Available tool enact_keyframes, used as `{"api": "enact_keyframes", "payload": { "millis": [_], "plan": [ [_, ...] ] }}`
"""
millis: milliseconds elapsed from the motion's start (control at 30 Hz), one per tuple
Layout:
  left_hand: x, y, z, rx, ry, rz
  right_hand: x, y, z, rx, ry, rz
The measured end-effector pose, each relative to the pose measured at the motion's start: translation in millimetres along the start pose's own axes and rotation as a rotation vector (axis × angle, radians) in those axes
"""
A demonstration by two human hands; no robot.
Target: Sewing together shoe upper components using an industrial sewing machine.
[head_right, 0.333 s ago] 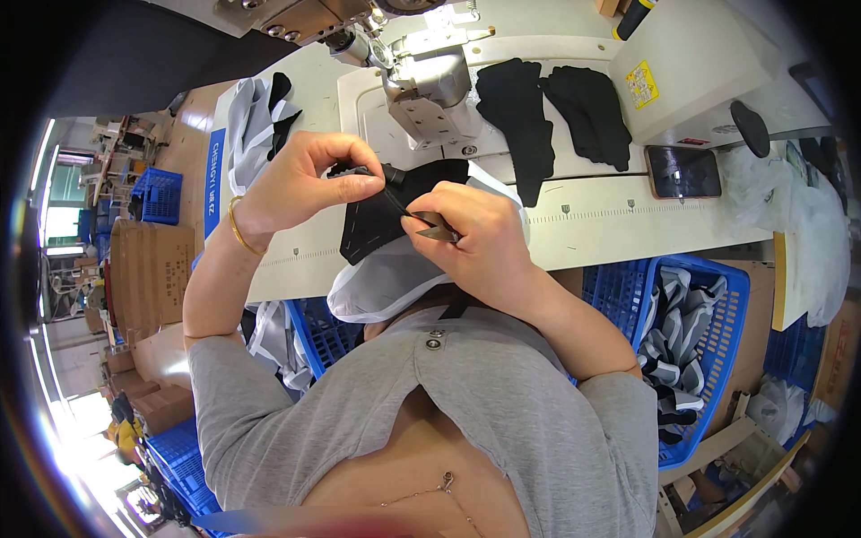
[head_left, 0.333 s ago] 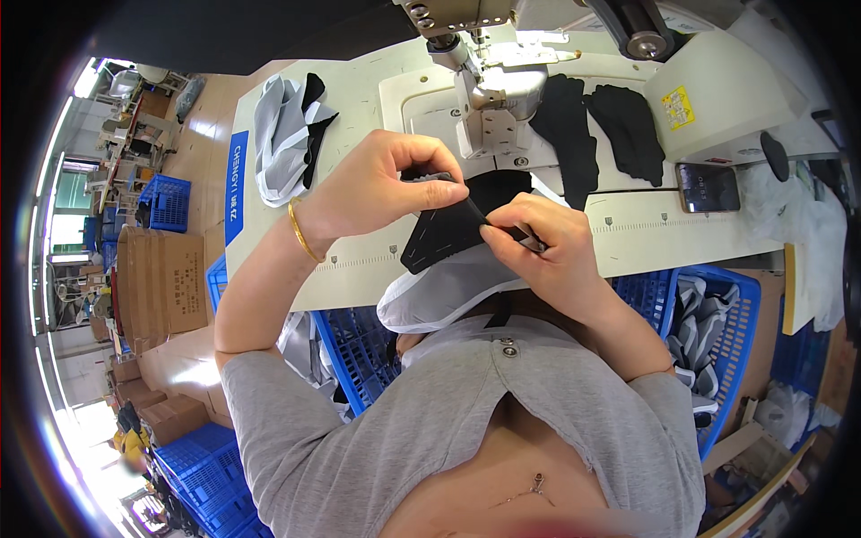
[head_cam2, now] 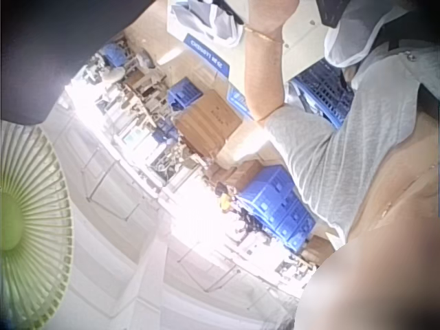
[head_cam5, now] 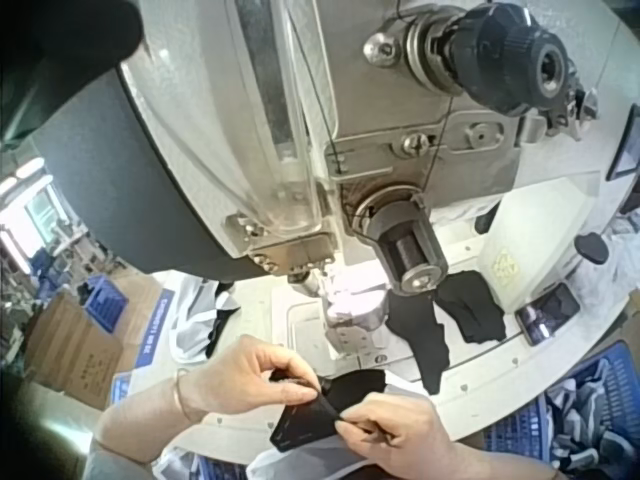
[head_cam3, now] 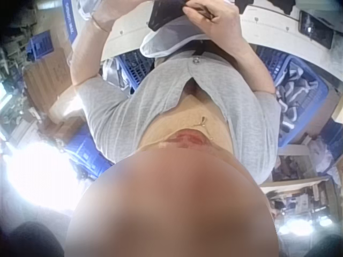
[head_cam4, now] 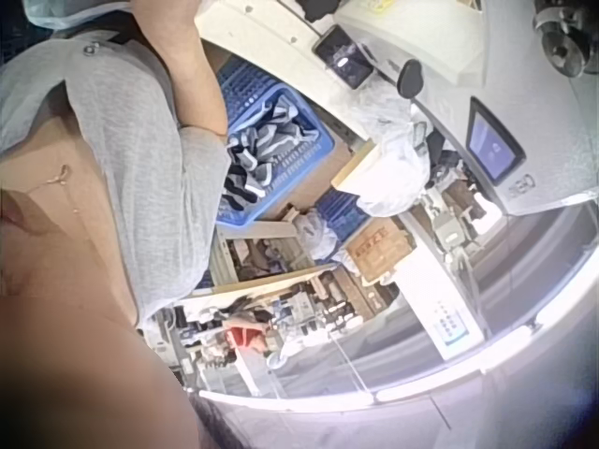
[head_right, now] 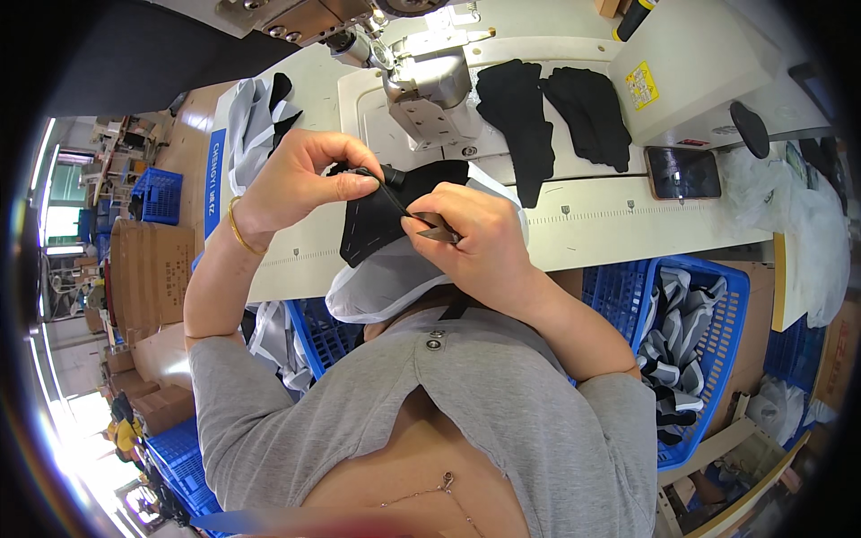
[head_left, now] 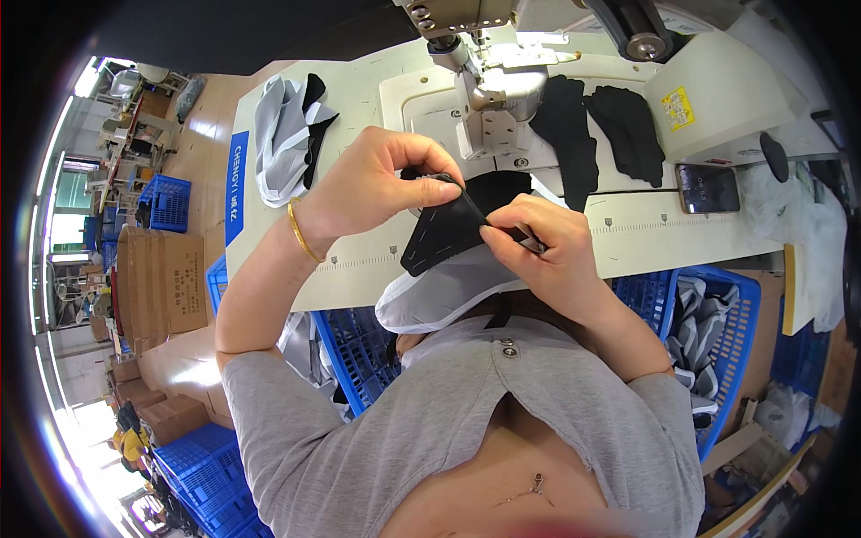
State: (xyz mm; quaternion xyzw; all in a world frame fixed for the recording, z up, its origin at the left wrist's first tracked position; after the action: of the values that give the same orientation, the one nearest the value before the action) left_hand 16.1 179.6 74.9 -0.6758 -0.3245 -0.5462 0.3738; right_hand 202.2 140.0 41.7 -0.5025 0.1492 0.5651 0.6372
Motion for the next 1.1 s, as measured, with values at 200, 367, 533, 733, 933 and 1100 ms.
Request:
{"api": "enact_keyframes", "payload": {
  "millis": [200,367,533,733,933,1100],
  "plan": [
    [3.7,-3.9,1.3,-0.014,-0.056,-0.035,1.0,-0.4,2.6,0.012,-0.003,0.002],
    [8.3,-12.8,7.2,0.027,-0.035,-0.008,1.1,-2.4,7.7,0.041,0.017,0.032],
    [19.1,-27.1,30.0,0.063,0.003,-0.122,10.5,-4.0,21.5,0.104,0.206,0.161],
    [17.3,-41.5,52.7,0.126,0.113,-0.257,13.9,-13.3,42.6,0.138,0.298,0.341],
    [15.8,-45.4,57.1,0.262,-0.034,-0.106,16.8,-15.4,51.1,0.150,0.315,0.376],
    [20.4,-39.9,56.2,0.160,0.141,-0.045,20.1,-15.2,52.1,0.165,0.335,0.432]
  ]
}}
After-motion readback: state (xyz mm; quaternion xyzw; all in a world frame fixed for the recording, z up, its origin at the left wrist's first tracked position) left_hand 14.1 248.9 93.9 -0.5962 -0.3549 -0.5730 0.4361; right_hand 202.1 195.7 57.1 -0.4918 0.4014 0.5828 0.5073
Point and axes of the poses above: each hand's wrist, its own z-axis towards the middle knuckle, its own y-axis out of the palm, x = y × z, the point moved 5 cm from there along z, towards the middle knuckle, and after that the axes turned 12 degrees about -z, right-handed, at the moved point
